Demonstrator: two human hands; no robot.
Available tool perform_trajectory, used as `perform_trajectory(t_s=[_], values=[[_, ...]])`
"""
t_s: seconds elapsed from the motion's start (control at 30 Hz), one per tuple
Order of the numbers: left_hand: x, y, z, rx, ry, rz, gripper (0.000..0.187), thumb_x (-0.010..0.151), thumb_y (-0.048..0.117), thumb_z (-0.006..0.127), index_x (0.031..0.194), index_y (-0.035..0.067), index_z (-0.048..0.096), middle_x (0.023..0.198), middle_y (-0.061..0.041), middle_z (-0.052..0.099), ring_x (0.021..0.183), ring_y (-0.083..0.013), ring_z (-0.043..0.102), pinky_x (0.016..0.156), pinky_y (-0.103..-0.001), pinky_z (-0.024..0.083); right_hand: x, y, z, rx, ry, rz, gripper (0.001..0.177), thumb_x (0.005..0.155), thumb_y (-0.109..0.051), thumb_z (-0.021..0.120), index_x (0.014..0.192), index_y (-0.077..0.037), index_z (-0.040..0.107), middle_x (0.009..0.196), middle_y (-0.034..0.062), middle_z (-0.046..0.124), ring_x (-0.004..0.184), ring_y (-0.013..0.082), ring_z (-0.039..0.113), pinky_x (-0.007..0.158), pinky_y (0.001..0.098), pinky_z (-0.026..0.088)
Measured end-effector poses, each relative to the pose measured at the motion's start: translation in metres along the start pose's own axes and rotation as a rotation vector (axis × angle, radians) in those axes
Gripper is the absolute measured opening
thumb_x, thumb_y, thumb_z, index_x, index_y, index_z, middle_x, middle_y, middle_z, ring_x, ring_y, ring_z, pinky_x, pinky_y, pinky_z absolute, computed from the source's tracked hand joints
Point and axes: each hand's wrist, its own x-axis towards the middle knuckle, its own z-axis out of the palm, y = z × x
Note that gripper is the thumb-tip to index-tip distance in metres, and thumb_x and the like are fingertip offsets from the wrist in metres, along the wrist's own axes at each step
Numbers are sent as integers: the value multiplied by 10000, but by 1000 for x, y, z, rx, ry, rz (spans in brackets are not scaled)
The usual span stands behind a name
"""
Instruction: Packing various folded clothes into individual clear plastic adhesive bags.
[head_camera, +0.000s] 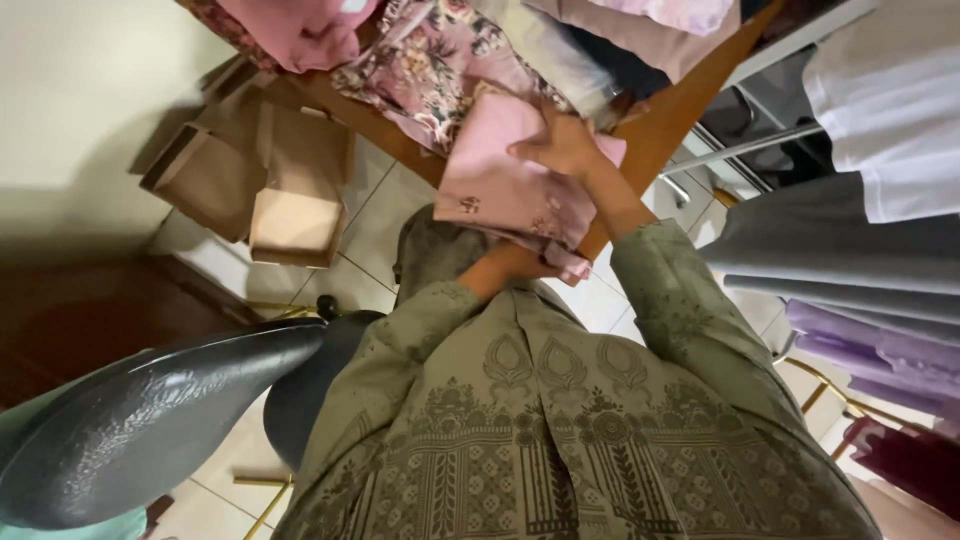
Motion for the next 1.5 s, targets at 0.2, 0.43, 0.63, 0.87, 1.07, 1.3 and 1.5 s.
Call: perform_trajectory(t_s=[0.2, 0.43, 0.63, 0.87, 1.07, 1.3, 1.5], values=[[-23, -4, 2, 958, 661, 348, 788, 791, 630, 739, 1294, 28, 671, 1316, -271, 602, 1154, -455, 572, 999, -500, 401, -35, 31, 12, 288, 429, 67, 352, 980, -284, 825, 1217, -36, 744, 1053, 198, 746, 894, 317, 702, 878, 420, 583], [-6, -41, 0, 1004, 628, 244, 467, 954, 467, 637, 1286, 143, 694, 1406, -250, 561, 1302, -481, 525, 1138, -551, 371, -41, -55, -32, -452, 560, -348, 592, 771, -237, 803, 1310, -27, 675, 1287, 248, 644, 1139, 401, 628, 937, 494, 448], [-20, -52, 1, 443, 470, 234, 420, 1029, 311, 555, 1362, 65, 632, 1379, -239, 645, 1293, -369, 606, 1079, -440, 477, -29, -8, 3, -405, -113, -593, 276, 971, -256, 653, 1233, -256, 740, 1401, -26, 695, 1324, 217, 660, 1228, 451, 432], [-100, 32, -3, -375, 578, 393, 490, 1029, 309, 629, 1403, -2, 567, 1336, -82, 626, 1229, -176, 587, 1070, -351, 476, -13, -25, -38, -117, -713, 261, 662, 1022, -638, 513, 1249, -62, 746, 1247, 182, 728, 1131, 320, 689, 1030, 439, 516], [-79, 54, -73, -703, 365, 584, 530, 1112, 460, 574, 1401, 16, 549, 1154, -105, 713, 1038, -223, 685, 917, -386, 562, -47, 104, -22, 1249, -460, 586, 898, 969, -772, 521, 1386, 20, 594, 1389, 192, 607, 1217, 324, 598, 1067, 447, 485], [-6, 14, -202, -61, 867, 594, 663, 1084, 391, 655, 1547, 5, 378, 1471, -82, 524, 1369, -226, 488, 1162, -390, 391, -87, 81, 22, 1543, 146, 202, 997, 905, -689, 622, 1613, -54, 324, 1578, 76, 527, 1395, 216, 588, 1194, 419, 453], [-14, 27, -193, 181, 949, 267, 900, 837, 321, 809, 1532, 0, 336, 1433, -191, 575, 1329, -295, 578, 1160, -399, 467, -69, 31, 18, 644, 502, 565, 828, 840, -248, 860, 1481, 13, 405, 1373, 229, 582, 1253, 406, 582, 1062, 469, 511]])
